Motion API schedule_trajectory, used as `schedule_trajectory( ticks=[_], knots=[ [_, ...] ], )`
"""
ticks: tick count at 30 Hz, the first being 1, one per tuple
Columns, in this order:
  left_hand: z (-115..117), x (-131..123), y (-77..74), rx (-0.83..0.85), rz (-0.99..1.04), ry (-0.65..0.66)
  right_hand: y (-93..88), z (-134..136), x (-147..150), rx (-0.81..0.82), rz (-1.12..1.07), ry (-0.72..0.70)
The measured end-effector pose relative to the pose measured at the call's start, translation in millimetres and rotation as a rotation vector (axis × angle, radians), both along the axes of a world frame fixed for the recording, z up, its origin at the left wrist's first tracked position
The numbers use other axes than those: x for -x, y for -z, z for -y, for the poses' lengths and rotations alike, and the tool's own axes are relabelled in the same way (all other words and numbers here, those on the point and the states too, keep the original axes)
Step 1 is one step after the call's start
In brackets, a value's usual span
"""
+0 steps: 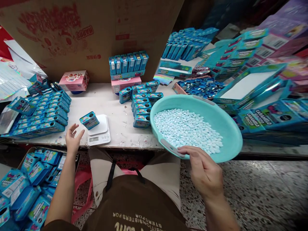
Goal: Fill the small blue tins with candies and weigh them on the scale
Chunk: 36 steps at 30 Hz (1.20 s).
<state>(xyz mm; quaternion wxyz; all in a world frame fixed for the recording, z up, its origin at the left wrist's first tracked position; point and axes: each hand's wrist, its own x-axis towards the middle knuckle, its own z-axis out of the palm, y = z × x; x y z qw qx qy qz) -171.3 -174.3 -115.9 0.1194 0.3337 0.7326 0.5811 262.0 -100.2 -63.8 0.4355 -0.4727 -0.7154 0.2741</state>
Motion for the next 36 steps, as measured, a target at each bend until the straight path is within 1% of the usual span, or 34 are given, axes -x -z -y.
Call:
schedule_trajectory(
  ticks=[4, 6, 8, 9, 11, 14, 16, 17, 19, 21, 23, 25, 27, 29, 32, 34, 36],
  knots=[
    [-24, 5, -1.1, 0.111, -0.16, 0.008, 0.4, 0, -3, -0.017, 0.001, 0.014],
    [-36, 4, -4.2, 0.17, -0.224, 0.022, 0.9, -1, -5, -0.025, -0.009, 0.027],
    [-48, -2, -11.7, 0.18, -0.242, 0.056, 1.1, -2, -8, -0.024, -0.015, 0.043],
    [-54, -8, -17.9, 0.171, -0.262, 0.086, 1.1, -3, -10, -0.023, -0.019, 0.051],
    [-65, -27, -35.7, 0.126, -0.352, 0.159, 0.7, -6, -14, -0.024, -0.033, 0.066],
    [-82, -71, -72.0, 0.017, -0.497, 0.283, 0.4, -11, -21, -0.034, -0.072, 0.083],
    [-96, -105, -95.5, -0.067, -0.508, 0.389, 1.1, -15, -26, -0.039, -0.099, 0.099],
    [-105, -121, -105.0, -0.104, -0.499, 0.445, 1.7, -16, -30, -0.038, -0.111, 0.109],
    [-126, -151, -116.5, -0.149, -0.477, 0.554, 3.3, -18, -38, -0.035, -0.129, 0.132],
    [-149, -174, -118.1, -0.145, -0.475, 0.666, 4.8, -18, -46, -0.032, -0.138, 0.156],
    [-172, -190, -113.0, -0.113, -0.5, 0.76, 5.7, -17, -55, -0.03, -0.15, 0.18],
    [-189, -200, -106.4, -0.095, -0.535, 0.805, 6.1, -16, -63, -0.03, -0.168, 0.205],
    [-198, -207, -101.5, -0.1, -0.549, 0.808, 6.5, -16, -68, -0.026, -0.187, 0.23],
    [-201, -212, -98.6, -0.109, -0.511, 0.786, 7.6, -16, -72, -0.013, -0.202, 0.244],
    [-198, -215, -94.7, -0.1, -0.298, 0.714, 9.8, -17, -75, 0.006, -0.214, 0.237],
    [-191, -209, -90.7, -0.092, -0.112, 0.645, 10.9, -17, -75, 0.006, -0.22, 0.233],
    [-180, -193, -85.6, -0.099, 0.022, 0.566, 11.7, -17, -75, 0.006, -0.228, 0.233]
  ],
)
